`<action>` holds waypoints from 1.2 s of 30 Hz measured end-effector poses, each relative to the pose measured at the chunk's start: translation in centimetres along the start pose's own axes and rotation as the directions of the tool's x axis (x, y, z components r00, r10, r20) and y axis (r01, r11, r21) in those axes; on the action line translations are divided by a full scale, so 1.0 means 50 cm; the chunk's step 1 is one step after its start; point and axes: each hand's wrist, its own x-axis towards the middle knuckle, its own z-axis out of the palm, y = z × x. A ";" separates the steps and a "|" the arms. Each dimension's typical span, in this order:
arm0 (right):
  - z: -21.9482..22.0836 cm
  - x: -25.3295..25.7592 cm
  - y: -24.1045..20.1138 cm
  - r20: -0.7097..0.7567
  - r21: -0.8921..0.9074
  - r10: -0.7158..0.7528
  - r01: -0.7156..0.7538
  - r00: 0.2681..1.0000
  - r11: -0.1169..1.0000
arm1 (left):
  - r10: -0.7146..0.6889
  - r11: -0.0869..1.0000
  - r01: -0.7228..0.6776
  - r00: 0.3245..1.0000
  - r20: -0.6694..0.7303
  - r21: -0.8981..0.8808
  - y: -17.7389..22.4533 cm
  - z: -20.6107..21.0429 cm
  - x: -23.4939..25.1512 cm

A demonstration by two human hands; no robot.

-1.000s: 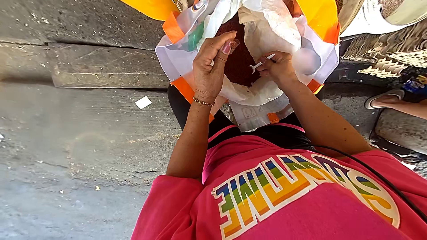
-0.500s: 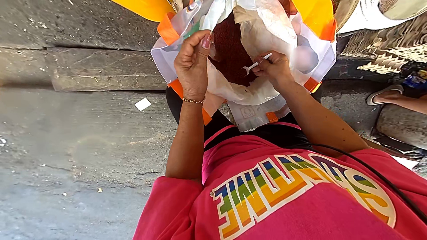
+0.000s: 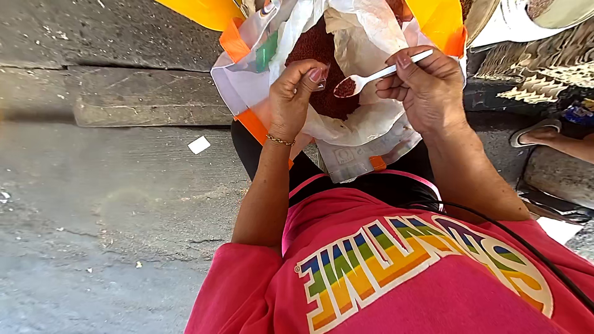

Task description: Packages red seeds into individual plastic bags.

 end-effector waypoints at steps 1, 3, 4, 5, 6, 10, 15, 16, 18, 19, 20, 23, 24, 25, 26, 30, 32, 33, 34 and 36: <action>-0.001 -0.003 -0.015 0.001 0.003 -0.030 0.030 1.000 1.000 | -0.003 1.000 0.002 1.000 0.016 0.021 0.000 0.007 0.000; -0.004 -0.005 -0.040 -0.007 0.018 -0.064 0.064 0.998 0.998 | -0.020 0.998 0.018 0.999 0.041 0.054 0.003 0.017 0.002; -0.006 -0.004 -0.051 -0.017 0.028 -0.070 0.071 0.997 0.997 | -0.033 0.998 0.030 0.999 0.043 0.063 0.003 0.021 0.003; -0.006 -0.003 -0.059 -0.027 0.038 -0.074 0.075 0.997 0.996 | -0.049 0.996 0.045 0.997 0.051 0.072 0.002 0.025 0.003; -0.007 -0.001 -0.064 -0.034 0.046 -0.077 0.078 0.996 0.996 | -0.065 0.995 0.059 0.996 0.066 0.082 0.001 0.027 0.004; -0.008 0.008 -0.065 -0.068 0.060 -0.089 0.093 0.994 0.994 | -0.156 0.979 0.131 0.975 0.160 0.155 0.005 0.025 0.006; -0.009 0.015 -0.055 -0.080 0.057 -0.081 0.085 0.994 0.995 | -0.277 0.954 0.242 0.936 0.217 0.177 0.024 0.014 0.000; -0.009 0.016 -0.056 -0.078 0.055 -0.079 0.084 0.994 0.995 | -0.295 0.950 0.262 0.930 0.220 0.169 0.025 0.012 -0.001; -0.008 0.017 -0.060 -0.070 0.052 -0.081 0.085 0.994 0.995 | -0.292 0.954 0.266 0.930 0.222 0.141 0.023 0.010 -0.002; -0.008 0.018 -0.062 -0.067 0.049 -0.084 0.087 0.994 0.995 | -0.280 0.958 0.257 0.934 0.223 0.126 0.021 0.010 -0.003; -0.007 0.019 -0.065 -0.063 0.045 -0.092 0.094 0.994 0.994 | -0.266 0.963 0.247 0.937 0.224 0.110 0.020 0.010 -0.004; -0.007 0.019 -0.075 -0.041 0.018 -0.118 0.119 0.992 0.993 | -0.235 0.972 0.222 0.943 0.236 0.079 0.022 0.010 -0.004; -0.006 0.019 -0.077 -0.035 0.007 -0.129 0.129 0.991 0.992 | -0.229 0.973 0.218 0.944 0.236 0.071 0.021 0.010 -0.004; -0.006 0.018 -0.078 -0.026 -0.005 -0.140 0.140 0.990 0.990 | -0.224 0.975 0.214 0.945 0.237 0.065 0.021 0.009 -0.004; -0.006 0.017 -0.078 -0.018 -0.012 -0.149 0.149 0.989 0.989 | -0.222 0.975 0.214 0.946 0.238 0.060 0.020 0.009 -0.004; -0.005 0.015 -0.079 -0.001 -0.032 -0.161 0.161 0.987 0.986 | -0.216 0.976 0.209 0.946 0.241 0.054 0.020 0.010 -0.004; -0.003 0.016 -0.078 0.007 -0.043 -0.173 0.173 0.985 0.984 | -0.220 0.975 0.212 0.944 0.245 0.060 0.022 0.011 -0.005; -0.001 0.016 -0.078 0.012 -0.053 -0.180 0.180 0.984 0.982 | -0.219 0.976 0.210 0.944 0.245 0.064 0.022 0.012 -0.005; 0.001 0.016 -0.078 0.020 -0.069 -0.189 0.190 0.982 0.979 | -0.216 0.976 0.205 0.945 0.246 0.071 0.022 0.013 -0.004; 0.006 0.014 -0.079 0.038 -0.109 -0.211 0.214 0.977 0.971 | -0.213 0.977 0.197 0.944 0.251 0.087 0.024 0.015 -0.004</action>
